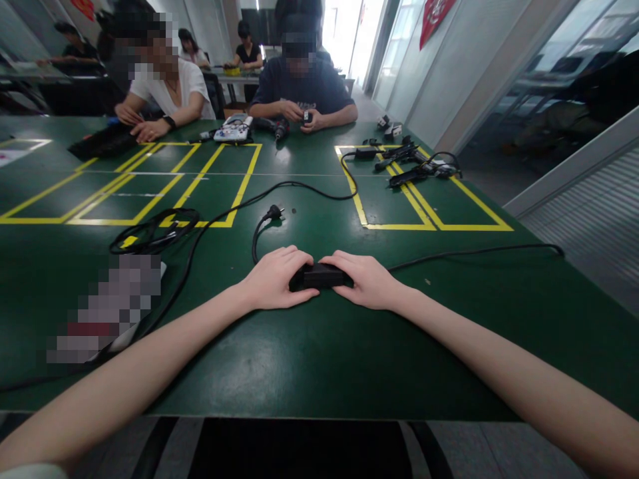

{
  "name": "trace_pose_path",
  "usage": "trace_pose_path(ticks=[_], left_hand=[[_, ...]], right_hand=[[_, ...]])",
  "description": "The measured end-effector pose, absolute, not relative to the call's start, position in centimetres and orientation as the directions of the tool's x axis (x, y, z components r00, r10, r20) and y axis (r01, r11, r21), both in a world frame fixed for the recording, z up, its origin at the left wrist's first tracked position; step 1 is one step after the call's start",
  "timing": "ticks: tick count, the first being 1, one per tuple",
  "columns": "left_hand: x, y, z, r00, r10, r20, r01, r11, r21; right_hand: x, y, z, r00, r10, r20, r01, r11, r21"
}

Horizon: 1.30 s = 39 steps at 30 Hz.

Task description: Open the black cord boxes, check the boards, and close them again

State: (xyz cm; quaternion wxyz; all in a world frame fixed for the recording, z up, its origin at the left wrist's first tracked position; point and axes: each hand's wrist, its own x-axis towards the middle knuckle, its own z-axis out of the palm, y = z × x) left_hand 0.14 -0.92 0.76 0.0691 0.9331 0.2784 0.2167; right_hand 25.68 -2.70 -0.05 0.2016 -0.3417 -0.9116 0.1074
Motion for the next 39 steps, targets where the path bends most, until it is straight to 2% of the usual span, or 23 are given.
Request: trace_pose_path(ticks=[6,20,27,32,39], left_hand=[[0.29,-0.90,0.35,0.780,0.511,0.362,0.488,-0.858,0.160],[0.33,-0.85,0.37,0.784,0.483,0.391,0.464,-0.873,0.147],[0.44,-0.95,0.64,0.778,0.487,0.396,0.486,-0.867,0.111],[0.49,-1.03,0.52,0.746,0.482,0.459,0.494,-0.863,0.103],[0.43,-1.03,0.45,0.766,0.458,0.451,0.483,-0.873,0.067]], right_hand=[[25.74,-2.57,-0.13,-0.709,0.643,0.291,0.559,0.763,-0.324],[25.66,-2.68,0.01,-0.712,0.631,0.310,0.548,0.774,-0.317],[25.62,-2.93,0.23,-0.714,0.632,0.302,0.585,0.775,-0.239],[25.53,-3.01,0.21,-0.707,0.641,0.299,0.612,0.766,-0.194],[25.43,-3.08,0.06,-0.683,0.659,0.316,0.619,0.751,-0.228]])
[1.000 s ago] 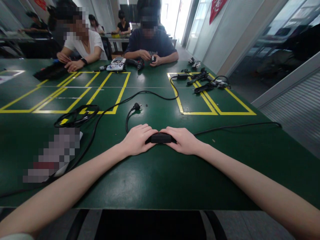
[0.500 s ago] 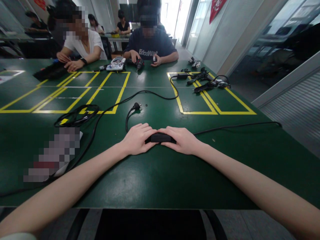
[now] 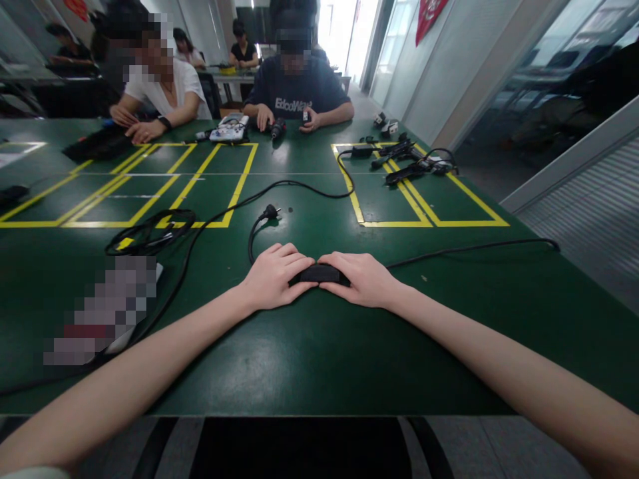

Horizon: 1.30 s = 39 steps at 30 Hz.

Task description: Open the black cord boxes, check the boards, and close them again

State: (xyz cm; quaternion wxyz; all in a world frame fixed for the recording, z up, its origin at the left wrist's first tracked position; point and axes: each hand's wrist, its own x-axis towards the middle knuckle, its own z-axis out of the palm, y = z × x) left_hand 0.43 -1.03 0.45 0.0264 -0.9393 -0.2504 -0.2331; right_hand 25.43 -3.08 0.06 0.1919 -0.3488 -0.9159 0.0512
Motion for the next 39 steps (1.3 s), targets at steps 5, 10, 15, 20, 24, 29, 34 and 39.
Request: trace_pose_path(ticks=[5,10,15,20,24,29,34,39], left_hand=[[0.5,-1.1,0.6,0.762,0.457,0.459,0.475,-0.876,0.084],[0.6,-1.1,0.6,0.762,0.478,0.437,0.478,-0.870,0.116],[0.5,-1.1,0.6,0.774,0.485,0.406,0.478,-0.869,0.127],[0.5,-1.0,0.6,0.758,0.489,0.432,0.475,-0.867,0.149],[0.4,-1.0,0.4,0.779,0.442,0.444,0.448,-0.889,0.099],[0.5,-1.1,0.3,0.757,0.463,0.460,0.479,-0.873,0.091],[0.4,-1.1,0.7,0.733,0.508,0.452,0.482,-0.857,0.183],[0.2,-0.9,0.9,0.738,0.552,0.387,0.460,-0.832,0.309]], right_hand=[[25.4,-3.0,0.1,-0.693,0.661,0.288,0.632,0.749,-0.201],[25.4,-3.0,0.2,-0.688,0.664,0.294,0.633,0.746,-0.206],[25.5,-3.1,0.2,-0.697,0.649,0.304,0.628,0.758,-0.177],[25.5,-3.2,0.1,-0.725,0.616,0.309,0.622,0.778,-0.090],[25.3,-3.3,0.2,-0.704,0.639,0.311,0.646,0.758,-0.093],[25.5,-3.2,0.1,-0.706,0.629,0.324,0.652,0.757,-0.049],[26.1,-3.1,0.0,-0.769,0.528,0.362,0.597,0.794,0.111],[26.4,-3.0,-0.1,-0.786,0.432,0.442,0.555,0.808,0.198]])
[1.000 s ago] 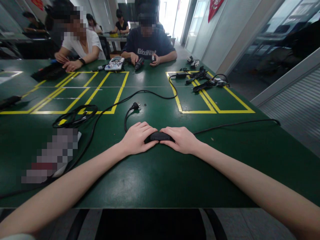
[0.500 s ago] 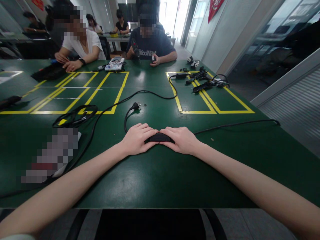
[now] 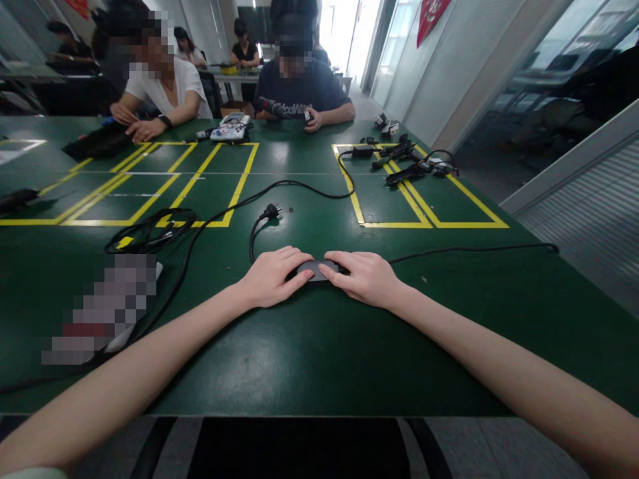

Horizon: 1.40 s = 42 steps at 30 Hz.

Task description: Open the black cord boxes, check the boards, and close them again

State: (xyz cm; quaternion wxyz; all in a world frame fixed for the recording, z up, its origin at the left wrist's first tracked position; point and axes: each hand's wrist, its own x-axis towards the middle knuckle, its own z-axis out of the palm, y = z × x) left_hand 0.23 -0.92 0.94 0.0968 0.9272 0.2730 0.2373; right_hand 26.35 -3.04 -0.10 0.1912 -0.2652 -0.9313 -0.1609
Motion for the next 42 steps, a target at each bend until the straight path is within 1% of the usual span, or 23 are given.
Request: trace_pose_path(ticks=[3,5,7,11,14,16,18,22,24,28,31,37,40,42], left_hand=[[0.22,-0.80,1.04,0.728,0.577,0.370,0.436,-0.806,0.400],[0.20,-0.74,1.08,0.710,0.590,0.385,0.418,-0.793,0.444],[0.14,-0.69,1.06,0.687,0.598,0.413,0.410,-0.788,0.460],[0.02,-0.60,0.76,0.663,0.582,0.472,0.418,-0.810,0.412],[0.04,-0.56,0.55,0.693,0.515,0.504,0.383,-0.856,0.348],[0.10,-0.58,0.56,0.720,0.476,0.504,0.374,-0.879,0.297],[0.18,-0.64,0.67,0.734,0.469,0.491,0.389,-0.883,0.262],[0.41,-0.78,0.82,0.736,0.521,0.433,0.462,-0.853,0.242],[0.51,-0.78,0.74,0.735,0.544,0.406,0.505,-0.838,0.209],[0.58,-0.72,0.49,0.744,0.535,0.400,0.524,-0.839,0.148],[0.57,-0.71,0.53,0.746,0.522,0.413,0.508,-0.847,0.153],[0.73,-0.85,0.75,0.732,0.541,0.414,0.513,-0.838,0.186],[0.71,-0.86,0.78,0.742,0.540,0.398,0.510,-0.840,0.188],[0.61,-0.81,0.82,0.742,0.540,0.397,0.504,-0.840,0.200]], right_hand=[[26.28,-2.95,-0.24,-0.782,0.423,0.458,0.554,0.807,0.202],[26.23,-2.92,-0.26,-0.766,0.460,0.449,0.573,0.805,0.151],[26.22,-2.92,-0.15,-0.754,0.492,0.434,0.579,0.811,0.086],[26.18,-2.96,0.31,-0.750,0.506,0.426,0.545,0.838,-0.036],[25.98,-2.91,0.36,-0.724,0.516,0.458,0.522,0.844,-0.125],[25.82,-2.83,0.17,-0.709,0.536,0.458,0.529,0.834,-0.157],[25.72,-2.76,-0.10,-0.702,0.546,0.456,0.539,0.827,-0.160],[25.74,-2.73,-0.41,-0.701,0.523,0.485,0.532,0.837,-0.132],[25.77,-2.75,-0.33,-0.695,0.522,0.495,0.538,0.834,-0.125],[25.63,-2.86,0.02,-0.671,0.539,0.509,0.543,0.825,-0.157],[25.49,-2.94,0.04,-0.663,0.521,0.538,0.526,0.835,-0.161],[25.54,-2.89,-0.21,-0.661,0.485,0.572,0.519,0.847,-0.118],[25.64,-2.78,0.07,-0.695,0.480,0.535,0.516,0.852,-0.094],[25.69,-2.75,0.30,-0.749,0.454,0.483,0.496,0.867,-0.046]])
